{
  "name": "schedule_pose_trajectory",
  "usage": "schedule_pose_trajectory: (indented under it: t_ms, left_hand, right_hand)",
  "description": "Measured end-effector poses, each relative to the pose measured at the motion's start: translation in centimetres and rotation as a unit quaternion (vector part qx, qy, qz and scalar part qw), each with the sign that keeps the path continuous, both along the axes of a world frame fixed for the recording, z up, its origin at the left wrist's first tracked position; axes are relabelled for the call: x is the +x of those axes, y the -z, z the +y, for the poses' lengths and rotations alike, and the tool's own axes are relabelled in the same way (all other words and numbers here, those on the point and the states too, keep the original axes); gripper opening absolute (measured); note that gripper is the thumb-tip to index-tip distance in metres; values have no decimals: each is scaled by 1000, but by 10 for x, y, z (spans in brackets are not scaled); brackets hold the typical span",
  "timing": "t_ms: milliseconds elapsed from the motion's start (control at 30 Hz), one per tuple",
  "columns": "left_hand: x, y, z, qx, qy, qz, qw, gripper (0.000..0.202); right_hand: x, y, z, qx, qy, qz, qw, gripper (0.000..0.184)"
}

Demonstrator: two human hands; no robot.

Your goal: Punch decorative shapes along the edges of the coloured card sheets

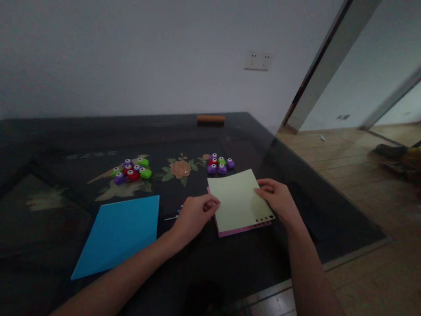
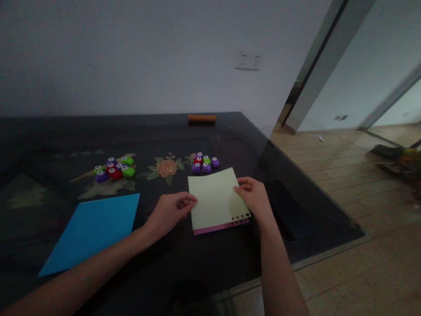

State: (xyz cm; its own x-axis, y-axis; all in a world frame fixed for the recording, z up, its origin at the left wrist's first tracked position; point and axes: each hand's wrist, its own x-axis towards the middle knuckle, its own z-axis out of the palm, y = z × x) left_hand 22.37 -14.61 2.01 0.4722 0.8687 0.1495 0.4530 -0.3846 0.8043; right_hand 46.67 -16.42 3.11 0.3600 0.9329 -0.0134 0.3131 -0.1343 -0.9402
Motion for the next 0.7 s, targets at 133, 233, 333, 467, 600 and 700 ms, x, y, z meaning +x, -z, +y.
schedule_pose_trajectory:
  t_ms: [133,233,333,467,600,700]
  left_hand:
    - [0,-1,-4,30,25,78,996,15]
    - [0,-6,-8,78,37,122,989,15]
    - [1,-9,-15,125,41,127,983,19]
    - [2,-4,-22,135,58,175,974,35]
    - [1,5,-26,119,68,218,966,46]
    - [1,7,-26,117,71,224,965,45]
  right_hand:
    - [1,2,-1,-20,-9,17,1000,28]
    - [1,5,0,-19,-15,20,1000,25]
    - [1,8,2,-19,-16,12,1000,25]
    - [4,12,4,-29,-26,-14,999,25]
    - [5,14,4,-39,-23,-62,997,24]
    - [6,14,5,-61,-13,-129,990,23]
